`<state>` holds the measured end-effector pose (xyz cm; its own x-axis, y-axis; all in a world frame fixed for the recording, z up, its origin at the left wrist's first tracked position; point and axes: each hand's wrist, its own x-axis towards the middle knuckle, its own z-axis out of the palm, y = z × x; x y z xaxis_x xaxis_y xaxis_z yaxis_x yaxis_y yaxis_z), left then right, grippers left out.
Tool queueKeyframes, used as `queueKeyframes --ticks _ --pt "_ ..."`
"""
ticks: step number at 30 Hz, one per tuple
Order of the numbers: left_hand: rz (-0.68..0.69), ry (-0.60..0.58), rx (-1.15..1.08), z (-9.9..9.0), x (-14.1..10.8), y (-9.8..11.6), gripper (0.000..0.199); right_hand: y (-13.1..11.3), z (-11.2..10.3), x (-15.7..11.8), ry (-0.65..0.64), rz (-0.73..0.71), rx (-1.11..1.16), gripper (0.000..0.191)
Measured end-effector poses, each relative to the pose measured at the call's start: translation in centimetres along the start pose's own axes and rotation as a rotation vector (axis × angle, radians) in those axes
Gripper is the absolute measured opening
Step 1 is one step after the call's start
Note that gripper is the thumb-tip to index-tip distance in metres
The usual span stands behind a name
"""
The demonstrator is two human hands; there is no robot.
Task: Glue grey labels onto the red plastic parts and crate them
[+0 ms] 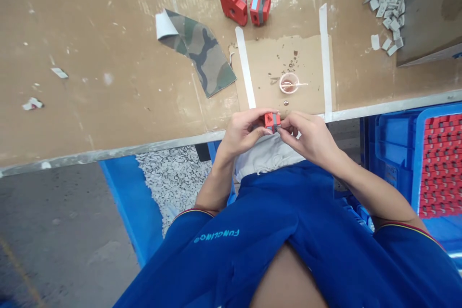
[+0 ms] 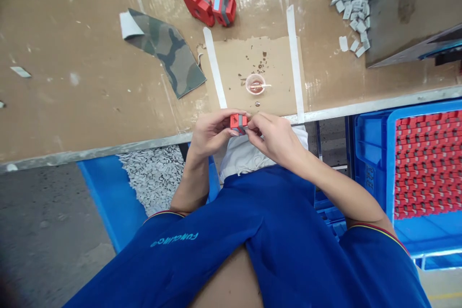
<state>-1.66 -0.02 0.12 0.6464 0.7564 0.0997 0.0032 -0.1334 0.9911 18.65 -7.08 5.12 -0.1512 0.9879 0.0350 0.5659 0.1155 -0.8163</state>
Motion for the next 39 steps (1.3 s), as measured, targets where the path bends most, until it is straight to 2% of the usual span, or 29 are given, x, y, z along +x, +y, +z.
queueKeyframes --ticks 8,12,18,23,27,31,35,39 --pt "0.001 -0.015 -0.060 -0.3 -0.1 -0.1 0.047 -0.3 0.3 0.2 -0.003 0.025 -0.012 0.014" --pt "0.030 -0.015 -0.104 -0.2 0.0 0.0 0.047 -1.1 0.5 -0.3 0.083 -0.012 0.016 0.014" --pt "0.057 -0.018 -0.081 -0.1 0.1 0.2 0.042 -1.3 2.0 -0.6 0.206 -0.014 0.041 0.019" --pt "0.040 0.024 -0.094 -0.1 -0.1 -0.2 0.046 -1.3 2.6 -0.2 0.195 0.040 0.061 0.022" --pt "0.032 0.052 -0.108 0.2 -0.4 -0.2 0.050 -1.6 2.2 -0.3 0.185 0.034 0.040 0.019" --pt "0.039 0.033 -0.145 0.1 -0.3 -0.2 0.047 -1.7 1.5 -0.5 0.143 0.021 0.038 0.014" --pt "0.018 0.043 -0.152 0.0 -0.1 -0.4 0.045 -1.5 1.4 0.1 0.098 0.024 0.045 0.018" --pt "-0.037 0.050 -0.102 0.1 -0.2 0.2 0.053 -2.1 1.6 0.2 0.110 0.059 0.086 0.020"
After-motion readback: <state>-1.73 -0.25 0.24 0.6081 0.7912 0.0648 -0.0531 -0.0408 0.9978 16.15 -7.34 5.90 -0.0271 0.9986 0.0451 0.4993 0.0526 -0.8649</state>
